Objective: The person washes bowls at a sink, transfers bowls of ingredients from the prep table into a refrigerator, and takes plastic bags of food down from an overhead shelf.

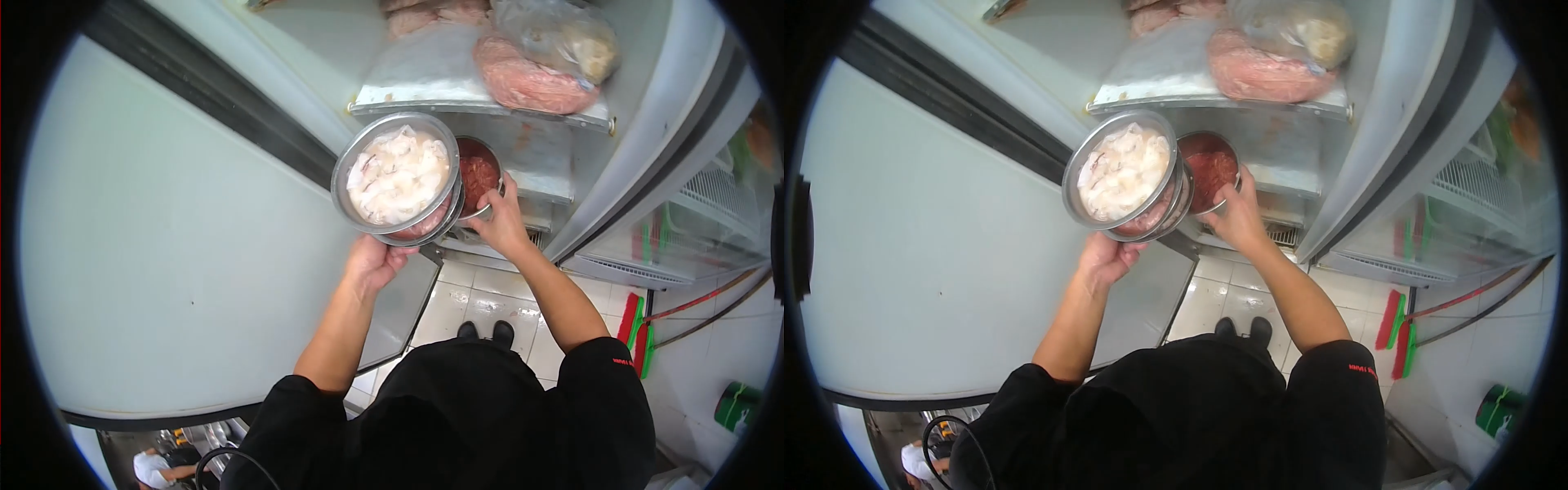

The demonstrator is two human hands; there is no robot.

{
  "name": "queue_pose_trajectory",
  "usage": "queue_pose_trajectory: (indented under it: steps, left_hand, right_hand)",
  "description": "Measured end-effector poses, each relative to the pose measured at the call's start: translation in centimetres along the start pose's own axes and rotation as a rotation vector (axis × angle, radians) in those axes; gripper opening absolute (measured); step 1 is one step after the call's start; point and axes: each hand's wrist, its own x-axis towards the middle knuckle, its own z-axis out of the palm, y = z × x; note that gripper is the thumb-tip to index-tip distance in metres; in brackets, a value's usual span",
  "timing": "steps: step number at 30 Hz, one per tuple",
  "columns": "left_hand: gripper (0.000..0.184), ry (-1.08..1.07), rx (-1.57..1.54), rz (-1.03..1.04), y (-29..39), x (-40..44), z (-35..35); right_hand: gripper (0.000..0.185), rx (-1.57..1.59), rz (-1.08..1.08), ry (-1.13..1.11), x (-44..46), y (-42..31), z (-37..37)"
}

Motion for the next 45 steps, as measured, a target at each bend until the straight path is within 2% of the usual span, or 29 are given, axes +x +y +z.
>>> queue_pose_trajectory:
  steps: [4,6,10,11,13,16,18,19,23,26,27,30,31,36,37,38,40,42,43,45]
  left_hand:
    - [0.025,-0.066,-0.06,-0.114,1.1,-1.0,-0.3]
    - [0.02,-0.021,-0.049,-0.073,1.7,-4.5,2.8]
    - [0.019,-0.036,-0.038,-0.084,3.6,-6.0,3.3]
    - [0.031,-0.142,-0.099,-0.155,3.7,-4.9,1.7]
    - [0.03,-0.119,-0.08,-0.167,3.7,-5.0,0.6]
    - [0.023,-0.125,-0.123,-0.168,3.1,-4.4,-0.1]
    - [0.038,-0.118,-0.124,-0.139,2.8,-4.1,0.3]
    - [0.039,-0.077,-0.083,-0.139,2.9,-4.6,0.7]
    - [0.036,-0.047,-0.016,-0.163,3.2,-4.4,-0.2]
    - [0.035,-0.044,0.082,-0.099,4.0,-4.5,0.1]
    - [0.023,-0.101,0.052,-0.128,4.4,-4.2,-0.2]
    - [0.025,-0.122,0.118,-0.122,5.0,-1.7,-1.9]
    - [0.027,-0.1,0.118,-0.06,5.1,-2.1,-1.4]
    - [0.028,-0.165,0.205,-0.08,5.8,2.9,-3.5]
    - [0.03,-0.135,0.277,0.052,5.7,1.2,-2.5]
    - [0.029,-0.109,0.274,0.078,5.1,3.2,-2.9]
    - [0.029,0.033,0.212,0.07,4.9,4.4,-2.1]
    - [0.029,0.019,0.346,0.056,6.1,7.3,-1.4]
    - [0.028,0.012,0.412,0.054,6.7,8.0,-1.0]
    - [0.029,0.019,0.549,0.124,6.8,10.1,-1.2]
  right_hand:
    - [0.044,0.004,-0.049,-0.011,-1.6,-2.9,-0.3]
    - [0.045,0.001,-0.092,-0.003,-2.2,-4.5,-2.2]
    - [0.047,-0.018,-0.04,-0.038,-2.8,-7.9,-1.9]
    - [0.048,-0.014,-0.023,-0.039,-2.7,-8.7,-1.9]
    - [0.05,0.009,-0.014,-0.02,-3.0,-10.3,-1.6]
    - [0.045,0.02,0.0,0.002,-3.8,-11.1,-1.0]
    - [0.042,0.011,-0.031,0.024,-3.9,-11.0,-1.1]
    - [0.042,0.0,-0.056,0.038,-4.3,-11.2,-1.3]
    - [0.041,-0.043,-0.102,0.098,-5.1,-12.1,-0.8]
    - [0.041,-0.031,-0.106,0.118,-4.8,-12.7,-0.4]
    - [0.042,-0.04,-0.113,0.127,-4.6,-12.8,-0.3]
    - [0.043,-0.057,-0.111,0.17,-3.8,-12.9,1.4]
    - [0.044,-0.044,-0.098,0.173,-3.6,-12.6,1.9]
    - [0.048,-0.018,-0.066,0.193,-2.4,-10.8,4.9]
    - [0.048,0.001,0.002,0.177,-2.5,-10.6,5.1]
    - [0.049,0.018,0.073,0.154,-2.0,-10.2,5.3]
    - [0.05,0.039,0.145,0.152,-0.7,-9.2,5.7]
    - [0.052,0.049,0.17,0.166,2.1,-6.7,7.4]
    - [0.061,0.158,0.279,0.153,3.2,-6.3,7.3]
    - [0.057,0.429,0.414,0.177,5.0,-4.9,6.5]
